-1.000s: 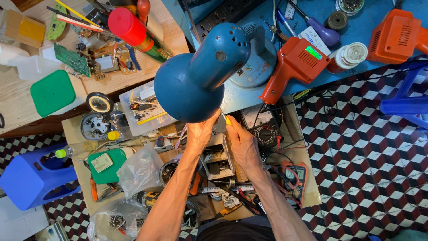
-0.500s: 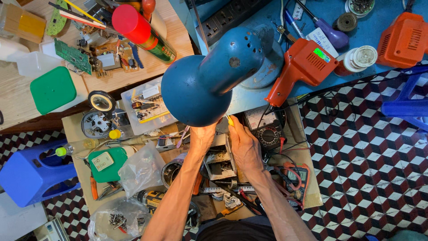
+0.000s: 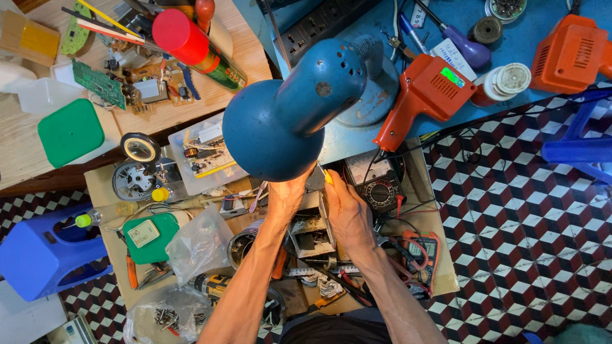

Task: The person works at a cluttered electronics workbench, using a multimeter to test a small cylindrical component. They then use a yellow utility knife to scrape the surface of a blue lamp base and later use a soldering iron on the cylindrical component.

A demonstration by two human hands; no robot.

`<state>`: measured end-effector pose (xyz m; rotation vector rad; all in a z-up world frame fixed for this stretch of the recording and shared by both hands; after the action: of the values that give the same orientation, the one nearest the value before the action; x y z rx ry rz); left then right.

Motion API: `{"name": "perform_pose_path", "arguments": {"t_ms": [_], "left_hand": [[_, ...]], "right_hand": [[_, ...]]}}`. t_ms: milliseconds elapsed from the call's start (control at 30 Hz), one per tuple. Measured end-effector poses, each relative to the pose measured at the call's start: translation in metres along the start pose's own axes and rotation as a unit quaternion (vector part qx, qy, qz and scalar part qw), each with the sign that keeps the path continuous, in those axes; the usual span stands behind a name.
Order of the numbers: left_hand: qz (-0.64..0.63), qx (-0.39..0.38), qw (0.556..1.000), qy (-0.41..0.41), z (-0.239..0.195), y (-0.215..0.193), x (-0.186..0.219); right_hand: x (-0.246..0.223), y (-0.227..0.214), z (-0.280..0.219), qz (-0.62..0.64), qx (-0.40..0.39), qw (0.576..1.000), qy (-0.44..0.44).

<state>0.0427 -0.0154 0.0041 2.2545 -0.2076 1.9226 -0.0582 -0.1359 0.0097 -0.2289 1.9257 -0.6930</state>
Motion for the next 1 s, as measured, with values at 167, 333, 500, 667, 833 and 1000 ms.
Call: {"name": "perform_pose_path", "arguments": {"t_ms": [167,333,500,667,833,1000], "left_hand": [[0.018,0.013,1.0,-0.008,-0.002,0.0,-0.012],[0.01,0.024,0.999,-0.047,-0.006,-0.006,-0.038],[-0.106,0.015,0.992,-0.073,-0.002,-0.006,-0.048],[-0.146,0.042,0.979,-0.137,-0.013,-0.013,-0.047],[-0.336,0.113,0.919,-0.172,-0.032,-0.026,-0.037],[-0.516,0.135,0.812,-0.237,-0.051,-0.035,-0.025]], "right_hand": [[0.003,0.0,-0.001,-0.043,0.048,0.996,-0.059],[0.011,-0.003,-0.009,-0.011,0.059,0.996,-0.065],[0.019,-0.007,-0.003,0.08,-0.05,0.995,0.04],[0.02,-0.02,-0.003,0.049,-0.026,0.997,0.057],[0.003,-0.015,-0.004,-0.106,-0.025,0.994,0.005],[-0.006,-0.014,-0.014,-0.064,-0.026,0.995,-0.07]]}}
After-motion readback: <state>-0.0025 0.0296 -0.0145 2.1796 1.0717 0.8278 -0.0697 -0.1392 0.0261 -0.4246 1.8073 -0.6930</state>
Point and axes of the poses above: each hand's wrist, its own z-axis towards the middle knuckle, its own y-axis out of the palm, x = y × z, the point moved 4 cm from there along z, towards the middle knuckle, and after that the axes turned 12 degrees about -z, right-handed, at the moved point
